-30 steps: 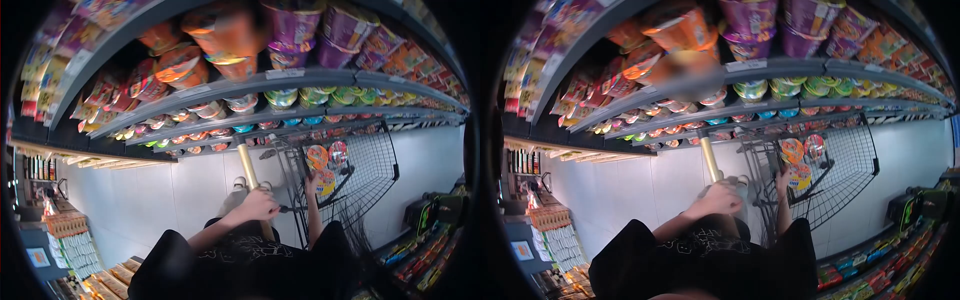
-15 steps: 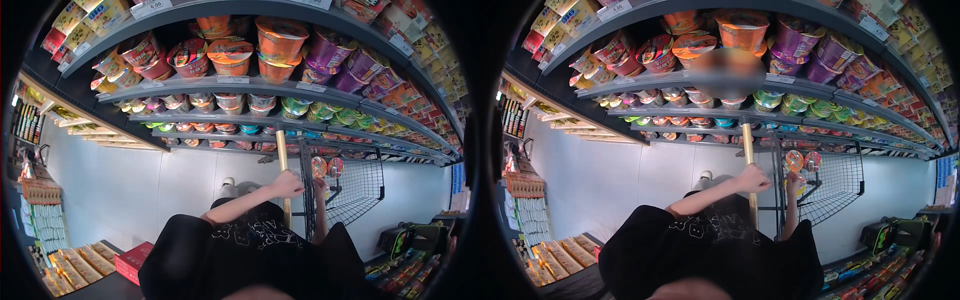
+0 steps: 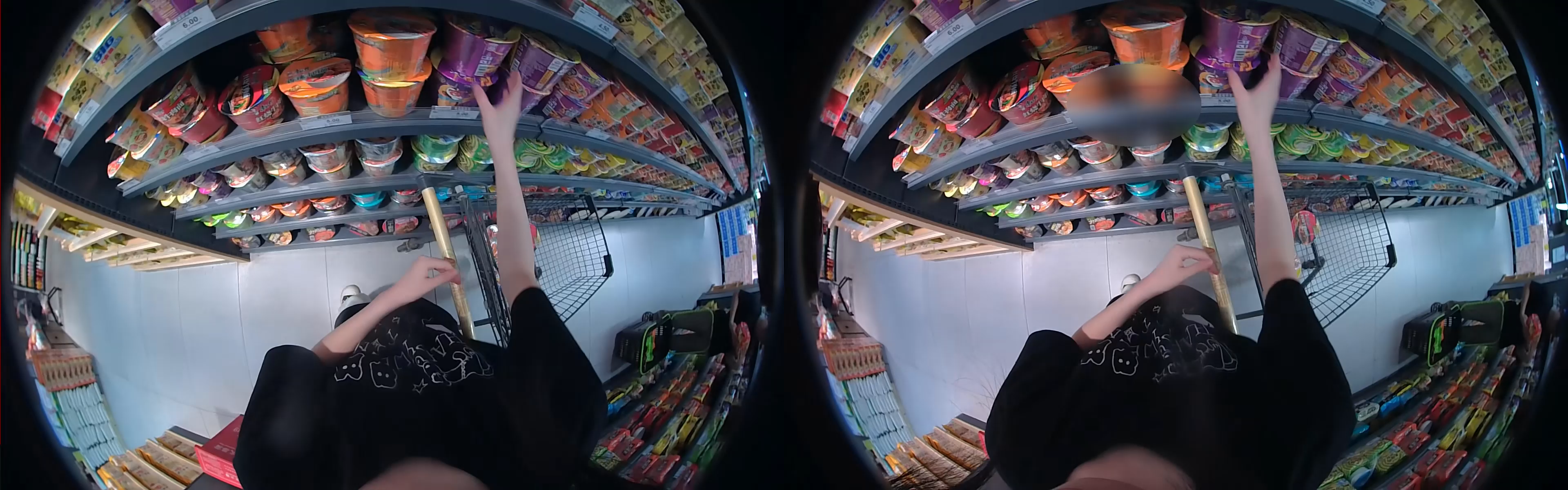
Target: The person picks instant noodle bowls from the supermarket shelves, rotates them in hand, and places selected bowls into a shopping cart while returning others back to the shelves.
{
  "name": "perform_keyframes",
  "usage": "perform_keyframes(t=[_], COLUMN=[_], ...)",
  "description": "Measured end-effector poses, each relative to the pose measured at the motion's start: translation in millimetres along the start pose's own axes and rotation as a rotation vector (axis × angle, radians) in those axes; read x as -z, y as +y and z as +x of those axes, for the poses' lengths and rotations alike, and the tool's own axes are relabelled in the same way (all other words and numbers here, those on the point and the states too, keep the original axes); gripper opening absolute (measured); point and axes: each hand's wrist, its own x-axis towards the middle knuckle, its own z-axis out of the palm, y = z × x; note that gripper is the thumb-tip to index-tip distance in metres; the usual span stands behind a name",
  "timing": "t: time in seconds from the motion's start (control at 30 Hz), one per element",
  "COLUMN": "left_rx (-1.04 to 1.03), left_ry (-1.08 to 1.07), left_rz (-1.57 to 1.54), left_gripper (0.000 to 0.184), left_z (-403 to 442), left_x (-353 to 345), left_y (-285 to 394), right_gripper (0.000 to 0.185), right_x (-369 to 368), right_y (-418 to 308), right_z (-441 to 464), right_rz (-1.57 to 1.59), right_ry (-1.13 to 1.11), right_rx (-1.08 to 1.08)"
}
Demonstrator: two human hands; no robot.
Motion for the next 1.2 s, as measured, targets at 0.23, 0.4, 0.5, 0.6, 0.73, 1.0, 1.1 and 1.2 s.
perform_keyframes(t=[0.23,0.4,0.5,0.6,0.73,1.0,1.1,1.2], left_rx=[0.060,0.055,0.067,0.051,-0.010,-0.219,-0.113,-0.066], left_ry=[0.245,0.411,0.497,0.558,0.593,0.358,0.318,0.402], left_rz=[0.011,-0.074,-0.073,-0.085,-0.105,-0.419,-0.589,-0.489], left_gripper=[0.021,0.022,0.021,0.020,0.020,0.077,0.105,0.106], left_z=[-11,-18,-23,-27,-31,-14,-20,-28], left_x=[28,46,56,60,70,70,63,61], left_y=[-11,-15,-15,-12,-8,38,29,18], right_gripper=[0.109,0.105,0.101,0.083,0.069,0.058,0.067,0.064], right_x=[-56,-51,-33,-8,41,85,69,70], right_y=[-15,-11,-28,-58,-69,-94,-86,-98], right_z=[27,24,10,-19,-72,-191,-222,-222], right_rz=[-0.523,-0.575,-0.498,-0.340,0.484,1.417,1.703,0.763], right_ry=[0.105,0.117,0.119,0.197,-0.088,-0.589,-0.502,-0.870], right_rx=[-0.211,-0.194,-0.107,-0.048,-0.339,-0.852,-1.143,-0.726])
